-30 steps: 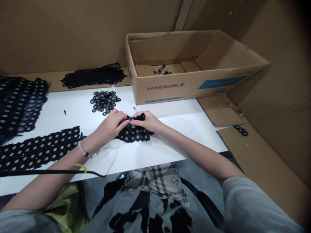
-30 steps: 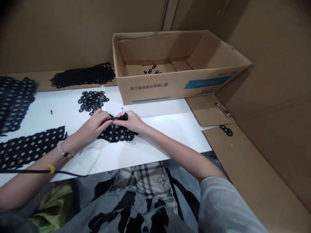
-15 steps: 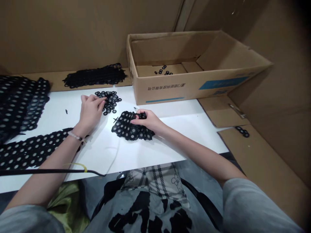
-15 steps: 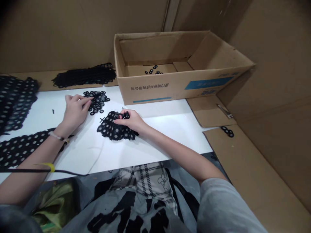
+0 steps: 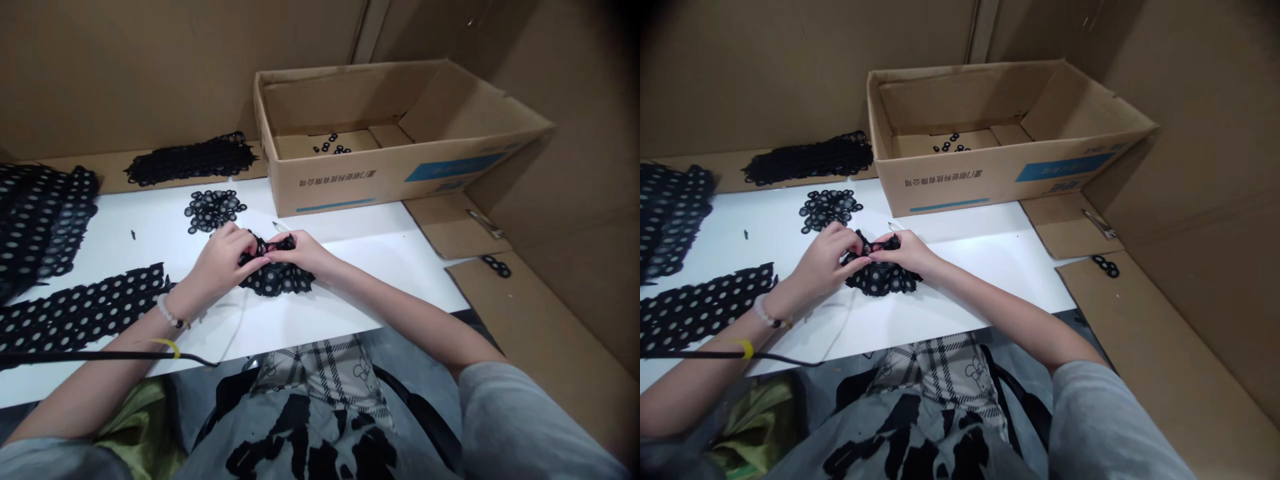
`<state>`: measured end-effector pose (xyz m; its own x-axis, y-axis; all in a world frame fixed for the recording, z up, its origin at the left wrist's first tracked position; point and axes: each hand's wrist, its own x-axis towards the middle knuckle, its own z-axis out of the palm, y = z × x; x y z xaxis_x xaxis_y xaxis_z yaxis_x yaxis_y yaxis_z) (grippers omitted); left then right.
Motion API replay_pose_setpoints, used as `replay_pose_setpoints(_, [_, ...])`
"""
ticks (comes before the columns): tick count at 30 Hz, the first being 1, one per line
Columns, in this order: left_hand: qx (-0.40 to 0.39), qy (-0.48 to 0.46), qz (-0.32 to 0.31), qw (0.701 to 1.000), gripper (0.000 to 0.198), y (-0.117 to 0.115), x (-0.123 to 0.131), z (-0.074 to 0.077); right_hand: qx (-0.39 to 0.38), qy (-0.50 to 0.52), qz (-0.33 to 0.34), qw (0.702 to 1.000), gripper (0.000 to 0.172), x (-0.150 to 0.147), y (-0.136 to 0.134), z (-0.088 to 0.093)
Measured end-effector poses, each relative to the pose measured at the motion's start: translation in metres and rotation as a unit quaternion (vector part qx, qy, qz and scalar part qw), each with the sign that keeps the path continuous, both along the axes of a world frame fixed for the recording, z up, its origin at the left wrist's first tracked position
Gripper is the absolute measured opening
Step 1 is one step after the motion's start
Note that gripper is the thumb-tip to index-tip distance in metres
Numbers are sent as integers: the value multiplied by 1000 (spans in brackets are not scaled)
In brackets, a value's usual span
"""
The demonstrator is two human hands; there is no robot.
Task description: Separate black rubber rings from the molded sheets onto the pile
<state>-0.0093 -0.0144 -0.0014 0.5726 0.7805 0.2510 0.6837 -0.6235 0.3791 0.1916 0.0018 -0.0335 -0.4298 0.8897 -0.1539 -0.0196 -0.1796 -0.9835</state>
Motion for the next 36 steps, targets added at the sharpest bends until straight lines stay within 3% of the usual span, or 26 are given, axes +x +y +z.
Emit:
replay_pose_setpoints(5, [-23,-36,7,999,32,5,-2,-4,0,7,21,1000,28,0,0,2])
replay_pose_setpoints(8, [-7,-128,107,986,29,16,-15,-3,-32,23,9,999,26,1,2,4])
replay_pose_setpoints(10, [11,-197,205,959,26,25,-27,-2,-45,25,0,999,25,3,2,6])
replay_pose_setpoints(13, [56,-173,268,946,26,35,-41,-1,-47,9,-5,999,17,4,1,9])
replay_pose_setpoints(17, [110,-18,236,965,22,39,-43,-13,-24,-13,15,1000,12,3,0,10])
replay_pose_setpoints(19, [120,17,226,967,17,42,-42,-23,-14,-17,23,999,12,3,0,10])
replay_pose_setpoints(22, [120,9,213,970,15,42,-39,-28,-16,-14,27,999,11,3,0,10])
replay_pose_setpoints(25, [119,-31,165,979,13,32,-30,-19,-15,-11,29,999,11,2,-1,10])
replay_pose_setpoints(31, [-29,-40,-40,998,20,1,-3,-3,76,-11,58,995,26,-1,-2,6])
replay_pose_setpoints(36, [-87,-78,-53,992,30,-2,1,-6,116,24,140,983,26,1,0,5])
